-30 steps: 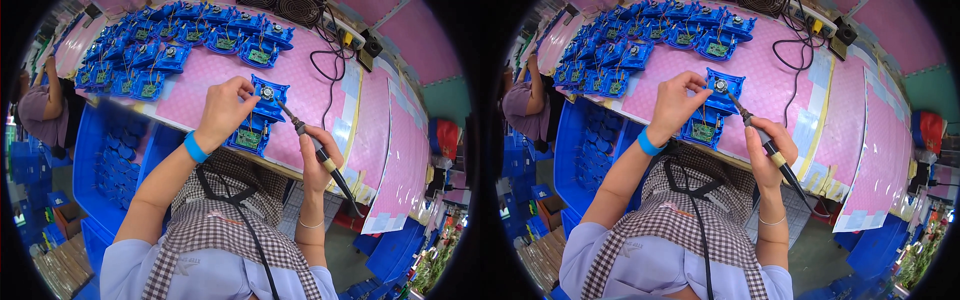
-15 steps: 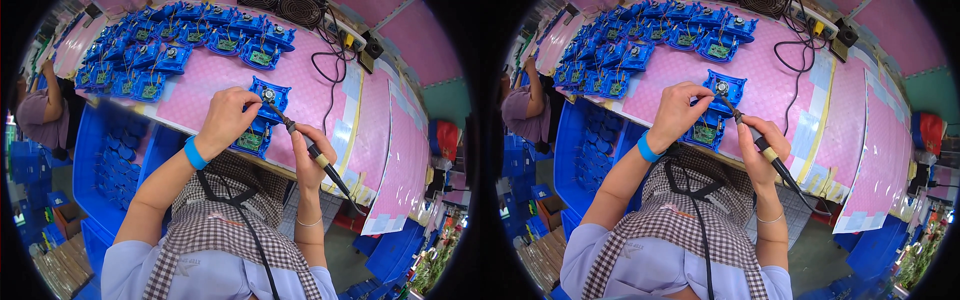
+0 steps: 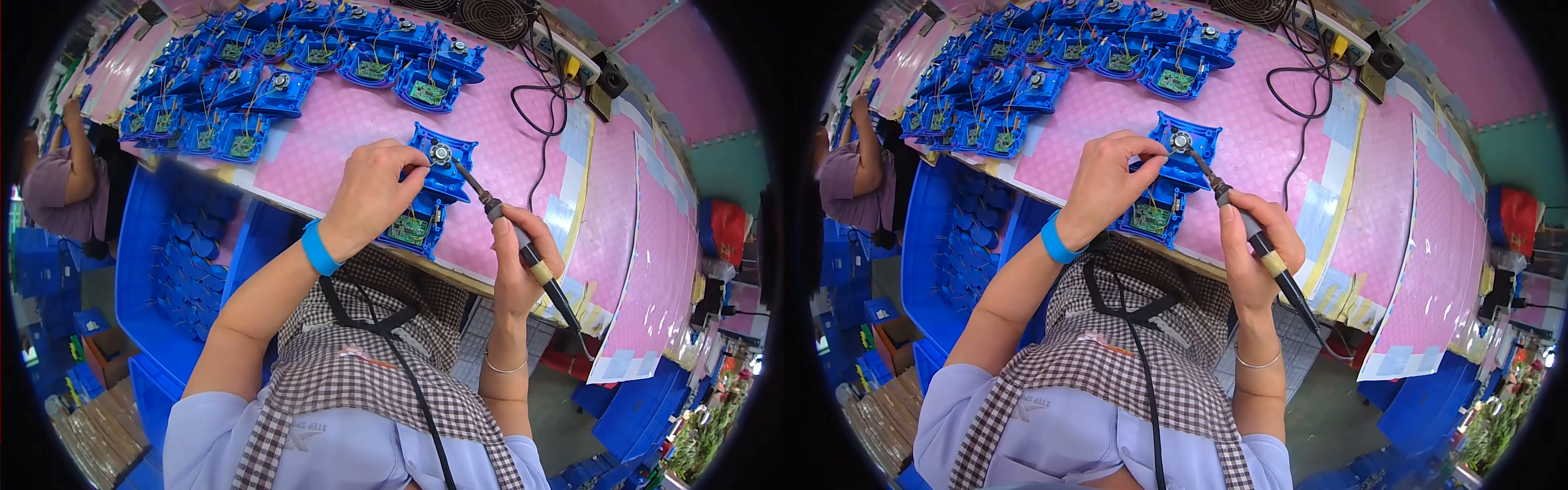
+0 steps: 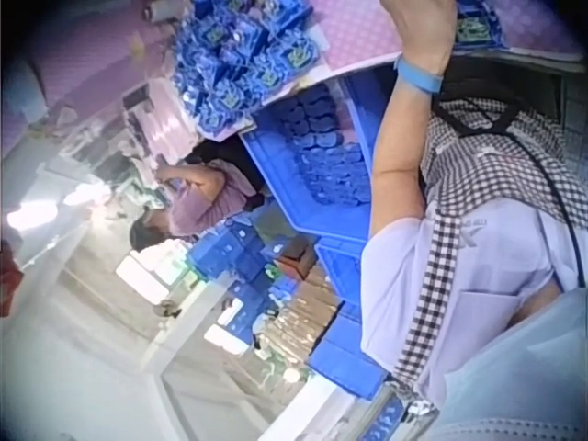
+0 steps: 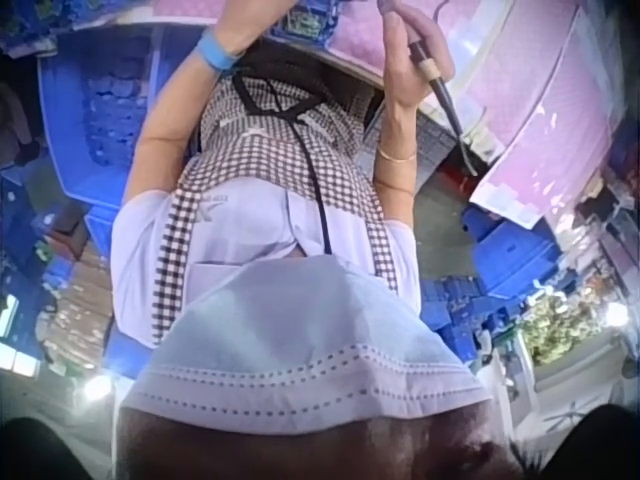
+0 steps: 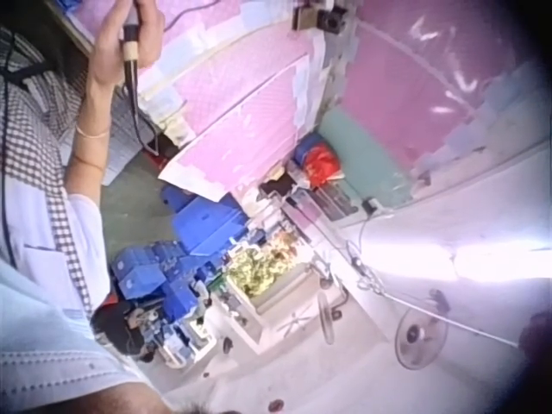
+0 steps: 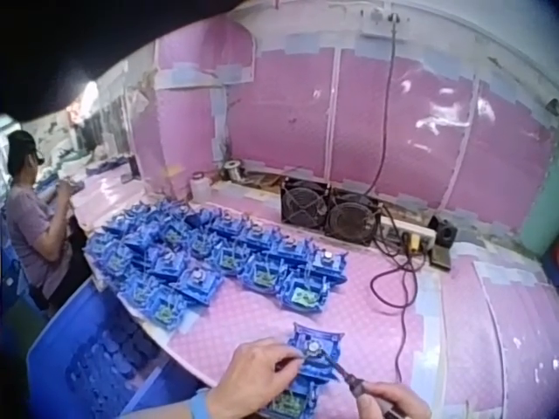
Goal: Soldering electronic components into blue fan assemblies on an assembly line.
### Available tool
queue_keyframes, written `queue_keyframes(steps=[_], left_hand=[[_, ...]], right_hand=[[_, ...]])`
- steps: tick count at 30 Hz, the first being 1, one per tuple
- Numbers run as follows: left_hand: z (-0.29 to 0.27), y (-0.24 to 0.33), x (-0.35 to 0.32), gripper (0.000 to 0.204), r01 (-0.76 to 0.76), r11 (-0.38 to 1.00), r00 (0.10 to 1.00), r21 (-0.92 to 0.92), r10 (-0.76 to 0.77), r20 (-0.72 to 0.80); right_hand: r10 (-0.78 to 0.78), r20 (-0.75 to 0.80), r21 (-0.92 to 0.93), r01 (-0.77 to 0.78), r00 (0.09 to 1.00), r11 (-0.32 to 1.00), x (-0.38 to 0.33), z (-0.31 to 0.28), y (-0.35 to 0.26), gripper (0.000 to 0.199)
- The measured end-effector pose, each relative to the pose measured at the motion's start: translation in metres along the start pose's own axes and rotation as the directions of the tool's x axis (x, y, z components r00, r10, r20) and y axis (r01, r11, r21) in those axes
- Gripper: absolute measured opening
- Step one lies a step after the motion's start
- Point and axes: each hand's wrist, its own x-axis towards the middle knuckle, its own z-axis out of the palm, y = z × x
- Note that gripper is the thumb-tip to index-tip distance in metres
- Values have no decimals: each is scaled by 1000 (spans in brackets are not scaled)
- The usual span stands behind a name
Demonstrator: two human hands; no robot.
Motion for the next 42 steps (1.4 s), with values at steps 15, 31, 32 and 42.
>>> queue_keyframes(steps=[15, 31, 32, 42], left_hand=[[3, -2, 5, 10, 4, 1000, 1000, -10, -4, -4], [-197, -74, -165, 39, 283, 491, 563, -824, -781, -271], [-226, -88, -196, 35, 270, 520, 511, -810, -790, -337], [-195, -272, -370, 61, 918, 90, 248, 386, -890, -382]], right_hand=[[-189, 106, -140, 202, 976, 969, -13, -13, 19, 28], [-355, 537, -208, 528, 765, 823, 15, 182, -14, 55], [-402, 458, -266, 554, 793, 789, 10, 175, -11, 54], [-248, 250, -218, 304, 936, 927, 6, 89, -15, 24]])
